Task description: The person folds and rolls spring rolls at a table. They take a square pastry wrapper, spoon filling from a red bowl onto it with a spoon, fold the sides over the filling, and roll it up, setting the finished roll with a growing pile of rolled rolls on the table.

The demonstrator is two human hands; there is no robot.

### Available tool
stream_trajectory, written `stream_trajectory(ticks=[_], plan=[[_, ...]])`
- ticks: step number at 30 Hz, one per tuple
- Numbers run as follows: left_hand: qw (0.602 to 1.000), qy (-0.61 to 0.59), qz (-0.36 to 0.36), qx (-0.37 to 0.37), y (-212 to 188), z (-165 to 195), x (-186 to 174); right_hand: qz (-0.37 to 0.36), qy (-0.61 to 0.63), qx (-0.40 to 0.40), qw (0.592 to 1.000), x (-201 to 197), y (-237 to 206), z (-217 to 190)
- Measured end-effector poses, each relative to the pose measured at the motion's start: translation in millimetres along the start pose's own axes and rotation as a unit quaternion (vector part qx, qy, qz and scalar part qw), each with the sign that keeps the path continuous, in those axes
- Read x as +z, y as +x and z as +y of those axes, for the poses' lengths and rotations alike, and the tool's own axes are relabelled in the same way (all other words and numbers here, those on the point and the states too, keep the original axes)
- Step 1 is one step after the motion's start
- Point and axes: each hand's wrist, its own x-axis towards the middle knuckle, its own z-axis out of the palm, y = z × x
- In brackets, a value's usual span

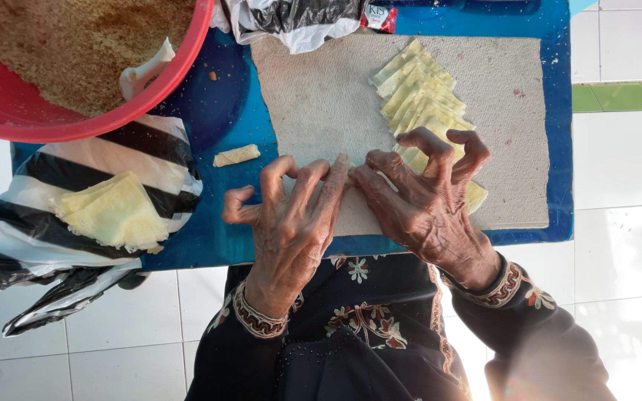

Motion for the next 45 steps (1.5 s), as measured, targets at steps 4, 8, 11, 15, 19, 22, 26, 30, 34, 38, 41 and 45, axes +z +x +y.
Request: stream_trajectory(ticks=[4, 8, 11, 15, 19, 22, 26, 30, 34, 38, 41, 45], plan=[[1.0, -0.026, 0.0, -0.006, 2.4, -1.1, -2.3, -0.008, 0.004, 0.017, 1.0, 1.0, -0.3, -0.9], [1.0, -0.02, -0.016, -0.003, 5.3, -2.7, -3.8, -0.014, -0.015, 0.018, 1.0, -4.4, -1.3, -5.2], [0.999, -0.033, -0.039, -0.008, 6.2, -4.0, -6.4, -0.023, -0.042, 0.02, 0.999, -7.2, -0.1, -8.4], [0.999, -0.025, -0.025, -0.029, 6.1, -4.8, -8.6, -0.059, -0.085, 0.015, 0.995, -6.1, 4.8, -6.7], [0.998, -0.03, -0.046, -0.029, 3.4, -9.5, -9.7, -0.071, -0.11, 0.004, 0.991, 1.4, 14.6, -3.8], [0.997, -0.052, -0.055, -0.025, 2.8, -11.5, -10.0, -0.068, -0.101, 0.005, 0.993, 5.2, 24.7, -1.0], [0.997, -0.058, -0.049, -0.029, 4.7, -11.9, -10.4, -0.078, -0.075, 0.02, 0.994, -1.0, 29.5, 3.4], [0.997, -0.063, -0.033, -0.026, 5.6, -12.9, -9.9, -0.048, -0.041, 0.043, 0.997, 0.5, 24.3, 3.2], [0.996, -0.069, -0.047, -0.035, 4.4, -13.9, -13.2, -0.01, -0.017, 0.036, 0.999, 6.9, 22.1, 0.0], [0.991, -0.13, 0.009, -0.042, 7.5, -15.6, -15.8, 0.019, 0.016, 0.043, 0.999, 0.8, 26.9, -5.7], [0.996, -0.081, 0.037, -0.008, 0.4, -14.1, -22.4, -0.001, 0.065, 0.061, 0.996, -10.8, 15.2, -23.3], [0.998, -0.065, 0.014, -0.009, -13.3, -12.5, -37.0, 0.036, 0.123, 0.08, 0.989, -23.8, -10.5, -19.3]])
